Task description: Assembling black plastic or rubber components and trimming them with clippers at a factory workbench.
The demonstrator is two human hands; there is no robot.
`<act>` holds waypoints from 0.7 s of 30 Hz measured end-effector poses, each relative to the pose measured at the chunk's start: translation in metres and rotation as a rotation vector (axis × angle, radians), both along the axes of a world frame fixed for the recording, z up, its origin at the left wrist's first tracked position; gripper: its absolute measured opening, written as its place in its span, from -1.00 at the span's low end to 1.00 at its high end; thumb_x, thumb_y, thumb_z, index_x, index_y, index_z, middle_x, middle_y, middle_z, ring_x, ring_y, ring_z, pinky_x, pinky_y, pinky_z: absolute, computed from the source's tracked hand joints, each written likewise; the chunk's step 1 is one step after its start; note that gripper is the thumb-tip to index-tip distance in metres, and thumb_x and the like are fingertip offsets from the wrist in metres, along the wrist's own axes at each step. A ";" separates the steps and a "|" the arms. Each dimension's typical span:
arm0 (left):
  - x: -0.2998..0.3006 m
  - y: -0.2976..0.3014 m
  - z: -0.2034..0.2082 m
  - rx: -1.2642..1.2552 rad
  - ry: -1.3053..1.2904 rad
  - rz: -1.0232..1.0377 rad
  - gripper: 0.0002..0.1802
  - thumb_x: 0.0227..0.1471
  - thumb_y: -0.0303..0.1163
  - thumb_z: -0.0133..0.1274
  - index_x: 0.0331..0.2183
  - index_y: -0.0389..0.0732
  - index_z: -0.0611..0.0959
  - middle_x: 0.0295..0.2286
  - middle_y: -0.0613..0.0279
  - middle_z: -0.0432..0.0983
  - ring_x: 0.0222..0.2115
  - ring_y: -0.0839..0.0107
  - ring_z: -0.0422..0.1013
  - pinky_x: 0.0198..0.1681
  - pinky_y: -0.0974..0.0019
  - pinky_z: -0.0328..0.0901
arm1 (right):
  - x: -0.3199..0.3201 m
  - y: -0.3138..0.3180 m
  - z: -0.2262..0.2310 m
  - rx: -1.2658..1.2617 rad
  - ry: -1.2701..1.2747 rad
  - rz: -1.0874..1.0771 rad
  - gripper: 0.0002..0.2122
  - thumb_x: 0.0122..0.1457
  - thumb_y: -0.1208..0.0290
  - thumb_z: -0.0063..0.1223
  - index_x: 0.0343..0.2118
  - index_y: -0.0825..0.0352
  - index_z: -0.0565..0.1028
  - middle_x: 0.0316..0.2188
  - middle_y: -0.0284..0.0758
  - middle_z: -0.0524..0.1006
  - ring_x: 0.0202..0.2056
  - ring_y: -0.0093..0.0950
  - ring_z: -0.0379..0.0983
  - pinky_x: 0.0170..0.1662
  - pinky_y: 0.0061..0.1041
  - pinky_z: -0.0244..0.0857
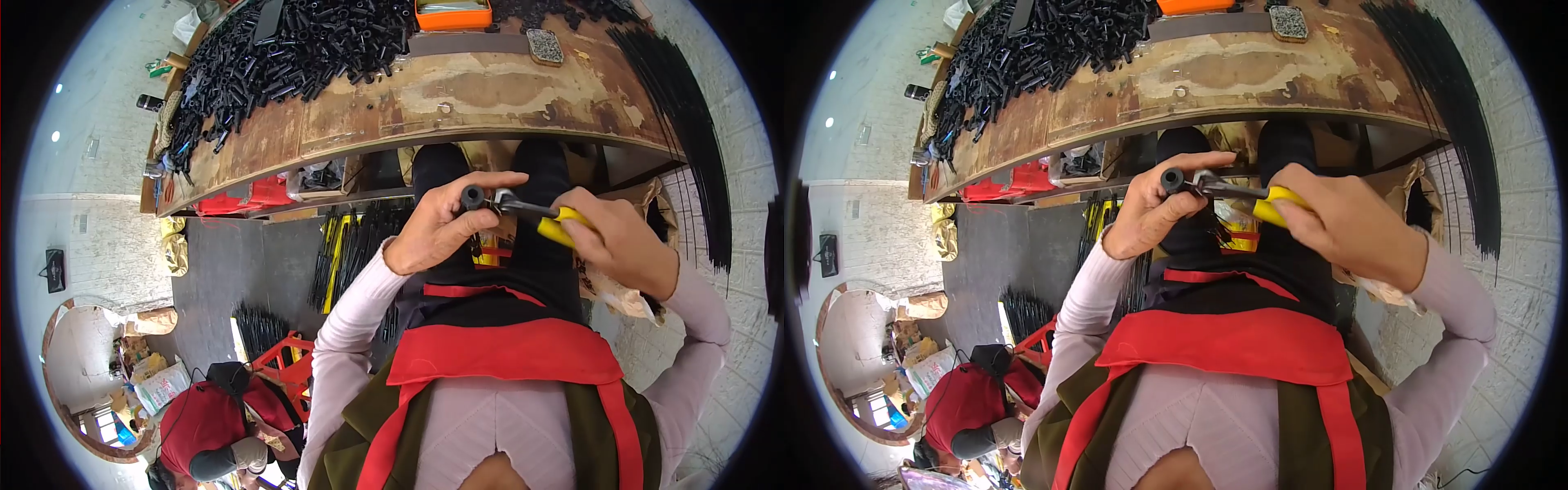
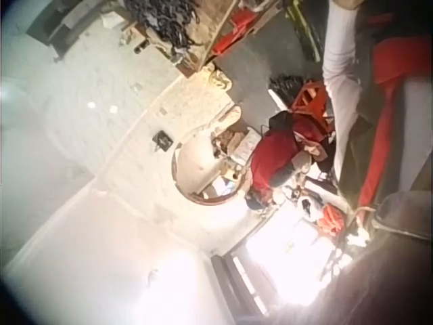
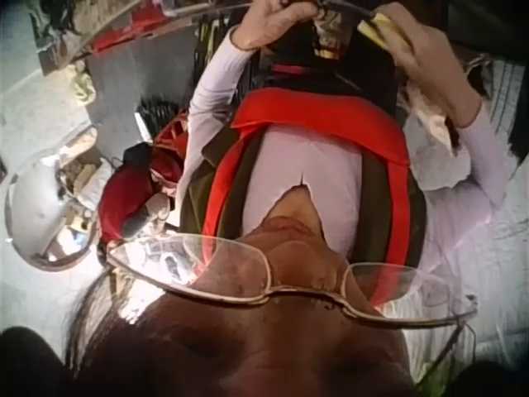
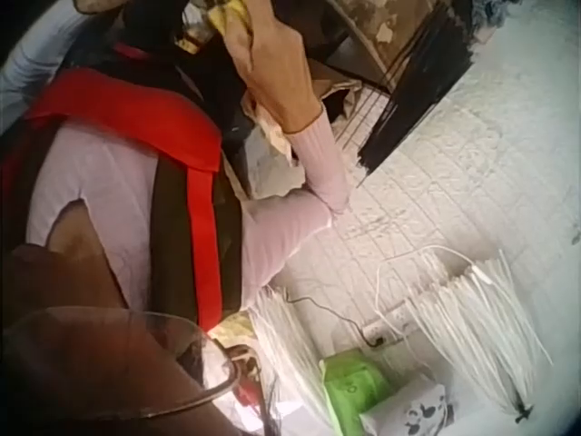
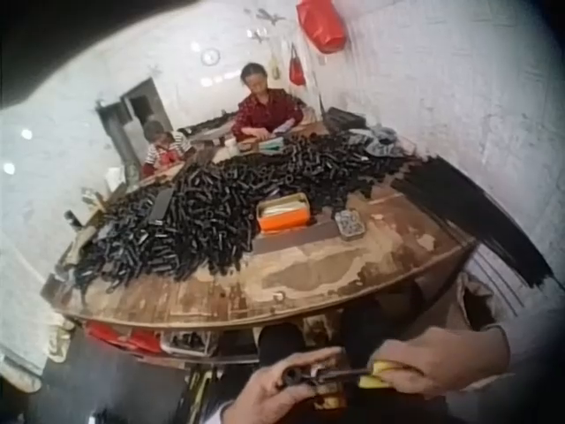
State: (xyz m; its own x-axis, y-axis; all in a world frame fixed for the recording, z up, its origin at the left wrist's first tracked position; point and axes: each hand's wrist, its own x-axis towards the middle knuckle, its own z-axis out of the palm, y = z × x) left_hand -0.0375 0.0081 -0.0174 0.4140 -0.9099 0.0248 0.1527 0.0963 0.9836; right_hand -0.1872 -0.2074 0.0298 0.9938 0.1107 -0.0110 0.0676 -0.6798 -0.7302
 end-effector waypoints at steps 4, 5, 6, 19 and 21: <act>0.004 0.008 -0.005 -0.024 -0.164 -0.091 -0.42 0.11 0.00 0.09 0.01 -0.25 0.53 -0.42 0.44 0.36 -0.44 0.66 0.21 -0.37 0.56 0.13 | 0.011 0.001 0.013 0.710 0.916 0.079 -0.75 0.06 0.51 0.00 -0.18 0.41 0.35 -0.67 -0.25 0.41 -0.64 -0.33 0.44 -0.52 -0.43 0.27; 0.004 0.007 -0.007 -0.026 -0.167 -0.091 -0.42 0.11 0.00 0.09 0.01 -0.25 0.53 -0.42 0.44 0.36 -0.44 0.66 0.21 -0.37 0.56 0.13 | 0.007 0.000 -0.003 0.593 0.714 0.087 -0.71 0.03 0.46 0.04 -0.17 0.40 0.33 -0.59 -0.27 0.43 -0.59 -0.37 0.43 -0.48 -0.46 0.26; 0.002 0.006 -0.011 -0.035 -0.191 -0.055 -0.43 0.13 -0.01 0.07 0.00 -0.26 0.52 -0.42 0.43 0.35 -0.44 0.66 0.21 -0.37 0.56 0.13 | 0.002 -0.001 -0.020 0.477 0.513 0.093 -0.66 0.01 0.42 0.07 -0.15 0.38 0.32 -0.51 -0.28 0.44 -0.53 -0.41 0.41 -0.43 -0.49 0.26; 0.002 0.000 -0.009 0.007 -0.281 0.044 -0.63 0.24 -0.18 -0.04 -0.11 -0.30 0.44 -0.46 0.35 0.31 -0.47 0.63 0.20 -0.38 0.52 0.15 | 0.021 -0.004 -0.009 0.195 0.330 0.034 -0.71 0.23 0.24 0.00 -0.20 0.42 0.46 -0.51 -0.22 0.54 -0.45 -0.36 0.51 -0.34 -0.44 0.32; 0.004 0.000 -0.008 0.000 -0.262 0.043 -0.66 0.23 -0.19 -0.03 -0.16 -0.29 0.44 -0.47 0.35 0.31 -0.47 0.63 0.20 -0.38 0.52 0.15 | 0.022 -0.006 0.001 0.226 0.399 0.041 -0.69 0.25 0.23 -0.03 -0.16 0.42 0.46 -0.54 -0.27 0.54 -0.46 -0.43 0.51 -0.35 -0.50 0.32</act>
